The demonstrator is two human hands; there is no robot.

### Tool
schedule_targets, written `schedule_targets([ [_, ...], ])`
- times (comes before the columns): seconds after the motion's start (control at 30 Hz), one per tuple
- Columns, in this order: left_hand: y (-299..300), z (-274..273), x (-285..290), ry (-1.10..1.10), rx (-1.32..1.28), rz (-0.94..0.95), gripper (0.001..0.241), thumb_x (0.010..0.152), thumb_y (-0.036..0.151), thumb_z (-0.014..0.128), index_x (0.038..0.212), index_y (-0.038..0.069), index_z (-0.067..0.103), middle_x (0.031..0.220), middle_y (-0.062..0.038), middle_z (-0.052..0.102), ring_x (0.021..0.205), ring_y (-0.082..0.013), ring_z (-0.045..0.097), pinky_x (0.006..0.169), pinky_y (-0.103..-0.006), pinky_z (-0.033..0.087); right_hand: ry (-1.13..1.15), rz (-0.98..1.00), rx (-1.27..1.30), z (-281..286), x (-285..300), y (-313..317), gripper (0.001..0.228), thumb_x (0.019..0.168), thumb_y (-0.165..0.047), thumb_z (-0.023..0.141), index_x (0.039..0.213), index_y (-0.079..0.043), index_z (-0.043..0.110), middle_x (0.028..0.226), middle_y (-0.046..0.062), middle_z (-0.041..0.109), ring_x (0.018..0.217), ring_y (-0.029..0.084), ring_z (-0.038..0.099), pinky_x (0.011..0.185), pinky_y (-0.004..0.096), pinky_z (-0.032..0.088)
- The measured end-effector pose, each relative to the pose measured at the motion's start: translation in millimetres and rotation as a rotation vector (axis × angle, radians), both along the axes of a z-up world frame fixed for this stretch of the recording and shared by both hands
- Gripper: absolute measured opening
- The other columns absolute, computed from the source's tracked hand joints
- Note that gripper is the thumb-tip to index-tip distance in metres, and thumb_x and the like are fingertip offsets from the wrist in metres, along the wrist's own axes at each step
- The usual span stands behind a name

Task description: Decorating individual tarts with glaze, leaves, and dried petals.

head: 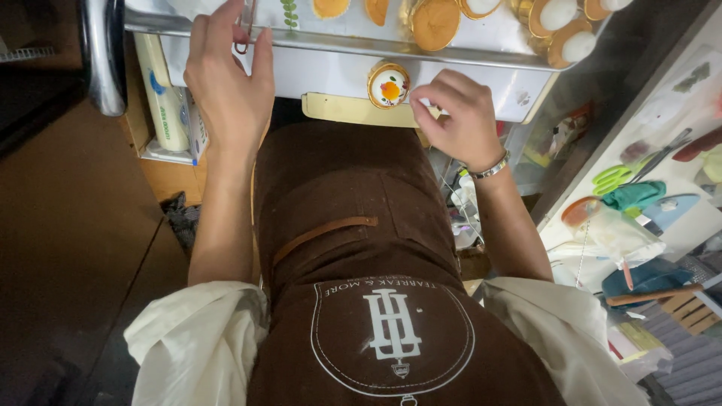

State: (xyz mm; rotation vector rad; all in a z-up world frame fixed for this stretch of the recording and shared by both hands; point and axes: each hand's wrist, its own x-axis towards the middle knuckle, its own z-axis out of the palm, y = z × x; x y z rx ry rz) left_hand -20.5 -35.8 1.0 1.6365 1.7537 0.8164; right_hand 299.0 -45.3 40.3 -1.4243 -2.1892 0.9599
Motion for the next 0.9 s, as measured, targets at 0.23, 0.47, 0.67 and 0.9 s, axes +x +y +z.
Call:
schedule_targets([
  [0.23, -6.2, 0.5, 0.1, 0.031, -0.016, 0.003, 0.038, 0.100, 0.004, 0.077, 0.137, 0.004, 0.064, 0.103, -0.009, 0.064, 0.076, -0.0201, 0.061, 0.064, -0.0343, 0.049, 0.006, -0.003, 0.001, -1.9, -0.1, -6.2, 0.010, 0.092, 0.000, 0.078, 0.101, -0.005, 0.076, 0.083, 0.007, 0.063, 0.063, 0.020, 0.058, 0.058, 0.033, 0.046],
  [0.47, -33.3, -0.1, 36.1, -0.106, -0.256, -0.095, 0.026, 0.100, 0.012, 0.078, 0.124, 0.007, 0.071, 0.098, -0.008, 0.070, 0.067, -0.0198, 0.065, 0.063, -0.0324, 0.054, 0.105, -0.193, -0.088, -10.2, 9.1, -22.1, 0.011, 0.095, 0.004, 0.073, 0.104, -0.002, 0.073, 0.083, 0.007, 0.062, 0.065, 0.016, 0.060, 0.059, 0.029, 0.046],
  [0.67, -32.5, -2.9, 61.6, -0.216, -0.119, -0.382, 0.047, 0.092, 0.011, 0.081, 0.134, 0.006, 0.062, 0.126, -0.016, 0.062, 0.112, -0.0362, 0.064, 0.094, -0.0426, 0.055, 0.194, -0.365, -0.383, -20.5, 12.7, -32.0, 0.037, 0.091, 0.003, 0.068, 0.127, -0.006, 0.067, 0.114, 0.011, 0.060, 0.100, 0.019, 0.064, 0.076, 0.028, 0.055],
  [0.9, -25.7, -10.7, 70.5, -0.245, -0.145, -0.491, 0.077, 0.080, 0.010, 0.089, 0.146, 0.010, 0.049, 0.139, -0.016, 0.054, 0.127, -0.0377, 0.057, 0.105, -0.0429, 0.051, 0.142, -0.027, -0.155, -7.7, -4.6, -8.1, 0.059, 0.085, -0.008, 0.080, 0.140, -0.006, 0.058, 0.149, 0.017, 0.046, 0.141, 0.037, 0.051, 0.121, 0.044, 0.046],
])
